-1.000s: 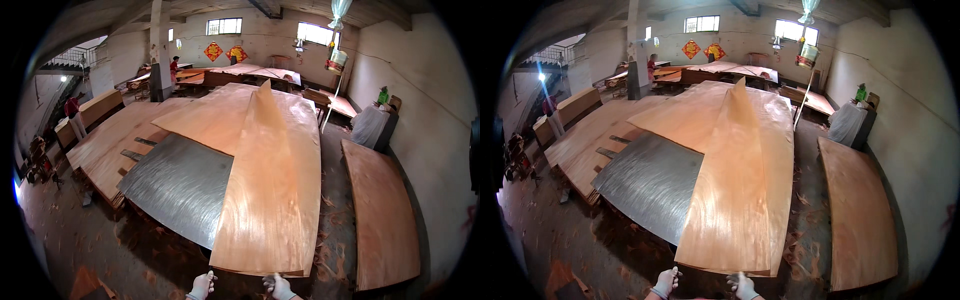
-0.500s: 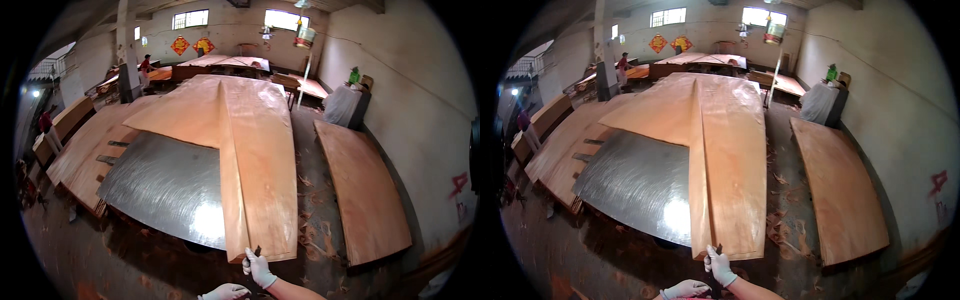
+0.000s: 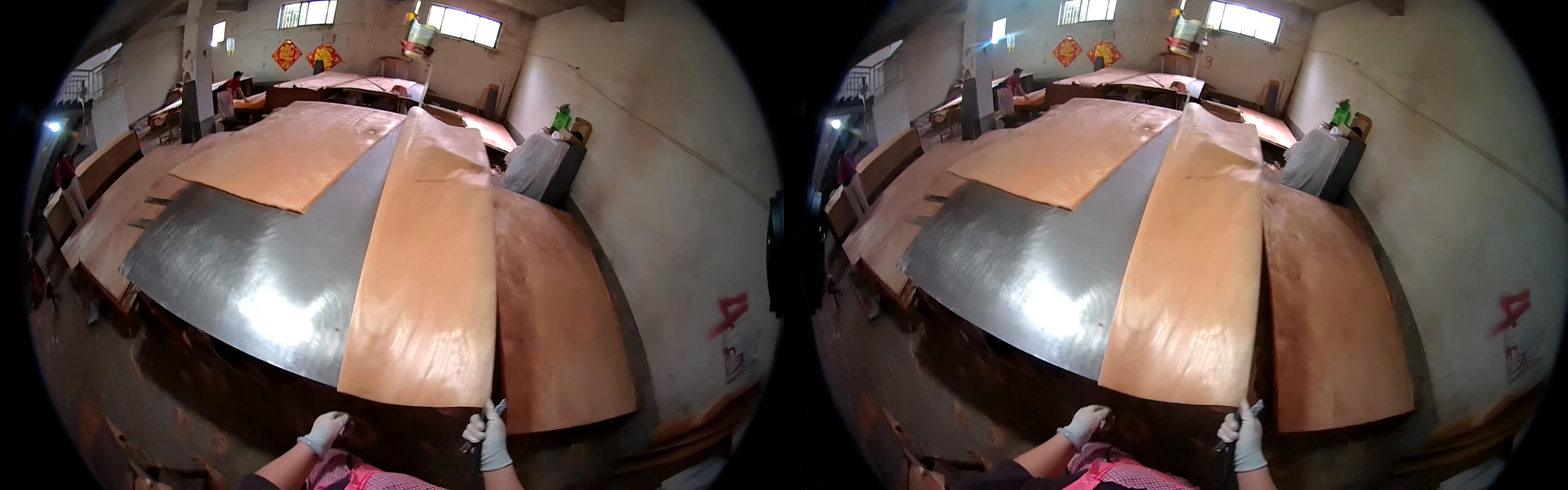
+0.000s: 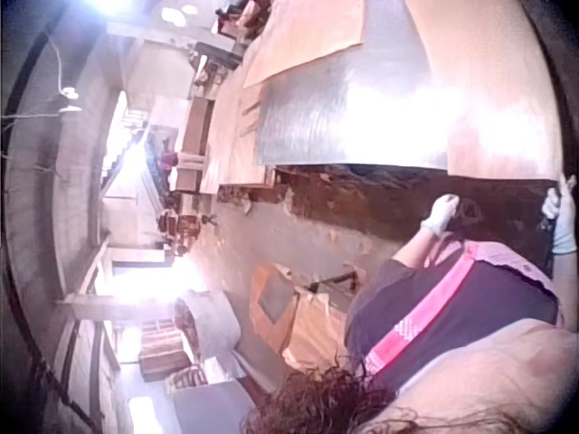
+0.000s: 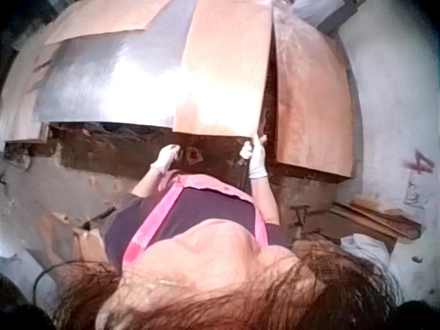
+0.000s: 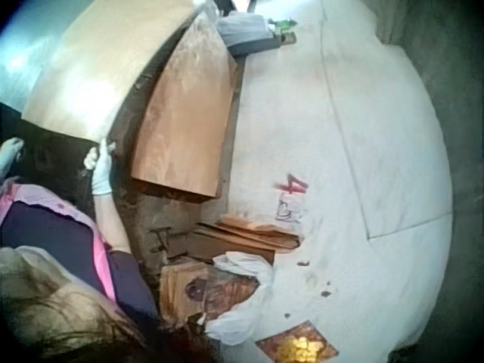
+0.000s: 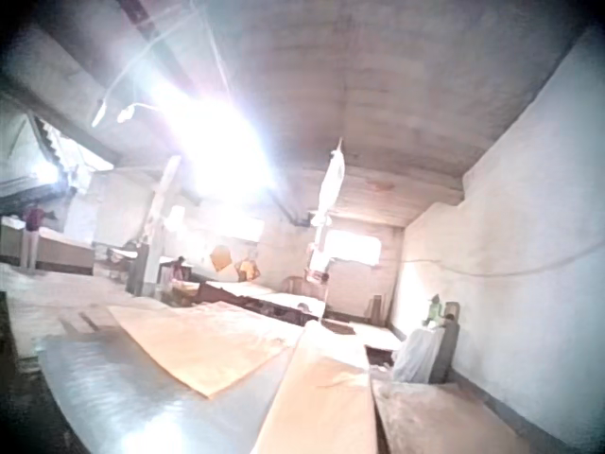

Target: The person applies adhesive and tape to repair a large sheet of wood veneer, smoothing the material by hand and with a tool, and then moves a large panel across the workshop to a stack.

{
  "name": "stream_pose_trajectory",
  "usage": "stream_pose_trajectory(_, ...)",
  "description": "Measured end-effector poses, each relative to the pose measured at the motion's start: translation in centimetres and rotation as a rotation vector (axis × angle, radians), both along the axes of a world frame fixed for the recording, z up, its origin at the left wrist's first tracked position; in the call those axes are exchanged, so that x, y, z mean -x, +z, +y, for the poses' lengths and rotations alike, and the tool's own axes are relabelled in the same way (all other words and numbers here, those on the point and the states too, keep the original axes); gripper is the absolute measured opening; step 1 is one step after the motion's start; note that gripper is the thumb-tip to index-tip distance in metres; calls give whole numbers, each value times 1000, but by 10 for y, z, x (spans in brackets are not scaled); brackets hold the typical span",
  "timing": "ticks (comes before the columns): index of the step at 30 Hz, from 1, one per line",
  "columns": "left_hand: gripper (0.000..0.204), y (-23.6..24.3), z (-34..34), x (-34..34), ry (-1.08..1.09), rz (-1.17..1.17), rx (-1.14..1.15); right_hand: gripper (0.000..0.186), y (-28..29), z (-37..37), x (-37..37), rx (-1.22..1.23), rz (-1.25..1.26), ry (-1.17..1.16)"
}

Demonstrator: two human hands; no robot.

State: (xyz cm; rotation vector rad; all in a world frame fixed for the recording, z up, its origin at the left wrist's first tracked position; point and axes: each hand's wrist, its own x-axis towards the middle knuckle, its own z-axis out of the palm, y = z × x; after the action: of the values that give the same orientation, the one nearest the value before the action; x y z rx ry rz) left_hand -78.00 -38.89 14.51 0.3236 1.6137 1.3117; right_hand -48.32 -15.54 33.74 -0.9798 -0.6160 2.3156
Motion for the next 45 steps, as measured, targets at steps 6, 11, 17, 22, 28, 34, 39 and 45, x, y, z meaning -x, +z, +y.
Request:
stream_pose_trajectory(6, 58, 15, 133, -110, 402, -754, 25, 52, 34, 79, -148, 49, 104, -12)
stream_pose_trajectory(11, 91, 6, 226, -154, 621, -1008, 144, 59, 47, 137, -231, 25, 108, -20)
stream_pose_trajectory(17, 107, -44, 331, -200, 716, -1107, 125, 61, 55, 227, -315, 121, 187, -109)
stream_pose_trajectory(22, 83, -94, 379, -213, 817, -1312, -465, 62, 53, 296, -391, -3, -200, -119)
stream_pose_trajectory(28, 72, -93, 421, -266, 1039, -919, -388, 47, 55, 354, -491, -75, -375, -212)
stream_pose_trajectory(34, 29, -86, 418, -284, 1135, -878, -425, 46, 57, 407, -542, -107, -622, -257)
stream_pose_trajectory(39, 20, -66, 449, -349, 1130, -811, -440, 44, 32, 452, -620, -277, -754, -224)
stream_pose_trajectory(45, 22, -53, 453, -452, 1126, -637, -319, 38, 26, 487, -706, -373, -946, -176)
